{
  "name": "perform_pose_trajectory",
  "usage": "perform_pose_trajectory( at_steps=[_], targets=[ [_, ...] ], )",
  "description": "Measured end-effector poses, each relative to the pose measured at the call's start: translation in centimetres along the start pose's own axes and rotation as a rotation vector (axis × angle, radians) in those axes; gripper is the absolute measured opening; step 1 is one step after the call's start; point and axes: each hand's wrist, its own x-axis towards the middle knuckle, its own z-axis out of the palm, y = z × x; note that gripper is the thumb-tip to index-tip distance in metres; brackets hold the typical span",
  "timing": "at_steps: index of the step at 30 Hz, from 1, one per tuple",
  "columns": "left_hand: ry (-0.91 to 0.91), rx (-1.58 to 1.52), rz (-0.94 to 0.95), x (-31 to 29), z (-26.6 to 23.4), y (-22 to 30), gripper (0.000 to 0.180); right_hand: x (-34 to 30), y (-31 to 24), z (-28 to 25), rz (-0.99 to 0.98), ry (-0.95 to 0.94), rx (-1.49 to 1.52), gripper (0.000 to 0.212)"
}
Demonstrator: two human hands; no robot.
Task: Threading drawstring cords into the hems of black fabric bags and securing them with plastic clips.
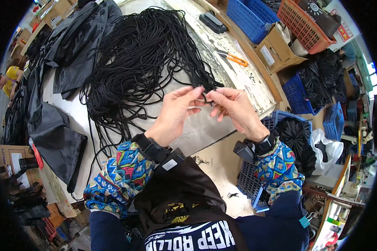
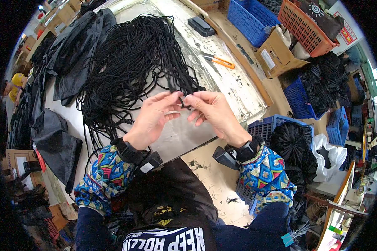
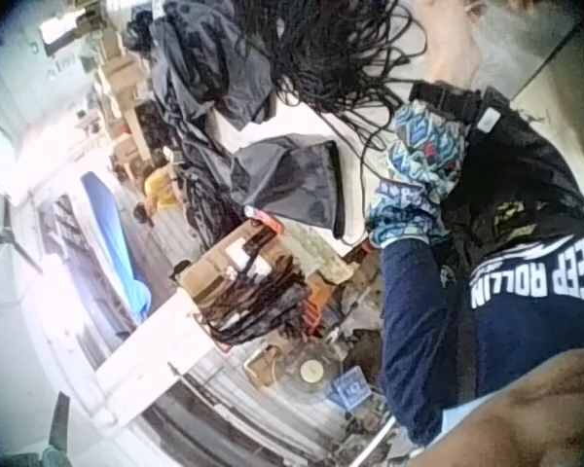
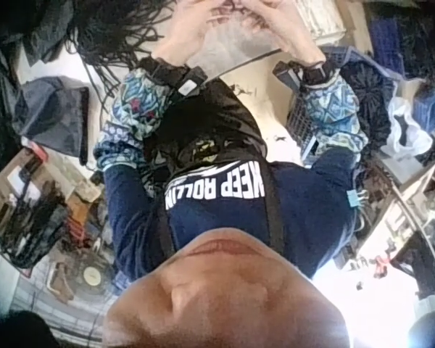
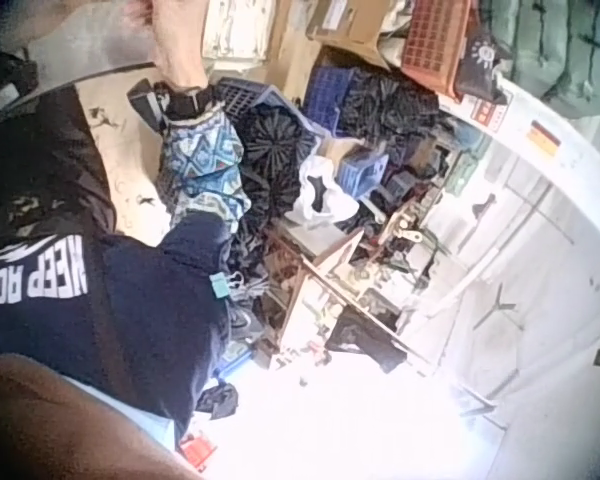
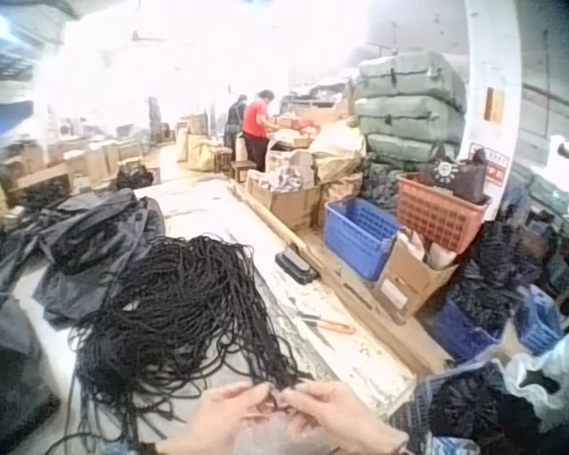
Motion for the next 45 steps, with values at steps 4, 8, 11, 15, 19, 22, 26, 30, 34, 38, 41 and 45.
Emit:
perform_pose_trajectory(
  at_steps=[4,8,11,15,19,22,26,30,34,38,41,45],
  targets=[
    [0.152,-0.151,0.079,-0.4,-3.2,-0.6,0.017,0.3,0.2,-3.5,-0.201,0.227,0.208,0.02],
    [0.062,-0.061,-0.104,-1.6,-1.6,-0.9,0.019,-0.7,0.4,-1.4,-0.071,0.166,0.086,0.018],
    [-0.05,-0.286,-0.222,-1.0,-0.6,-1.5,0.021,-0.5,1.2,0.4,-0.075,0.085,0.16,0.019],
    [-0.087,-0.451,-0.193,-0.1,-0.1,-1.8,0.021,-1.0,1.2,1.6,-0.071,0.05,0.147,0.02],
    [-0.03,-0.38,-0.097,-1.2,-0.1,-1.6,0.016,-1.1,2.2,0.7,-0.096,0.181,0.325,0.019],
    [-0.02,-0.585,-0.087,-1.9,-0.9,-1.8,0.014,0.0,2.1,-0.8,-0.175,0.336,0.655,0.019],
    [-0.138,-0.612,0.133,-2.8,-6.1,-0.8,0.018,-1.3,-0.2,-6.5,-0.41,0.443,0.451,0.017],
    [0.006,-0.251,-0.059,-3.6,-3.3,-1.2,0.03,-1.4,-0.5,-1.3,-0.018,0.125,0.024,0.022],
    [-0.066,-0.219,-0.14,-4.0,-2.3,-1.1,0.026,0.0,0.6,1.7,0.061,0.025,-0.106,0.024],
    [-0.042,-0.035,-0.169,-3.8,-1.9,-0.9,0.025,1.4,1.7,2.1,0.141,-0.118,-0.144,0.026],
    [0.005,0.016,-0.068,-3.8,-2.9,-1.6,0.023,1.8,2.2,1.9,-0.031,0.041,-0.155,0.024],
    [0.184,0.004,0.065,-4.5,-5.3,-1.2,0.019,0.3,-0.6,-1.9,-0.277,0.363,-0.182,0.021]
  ],
)
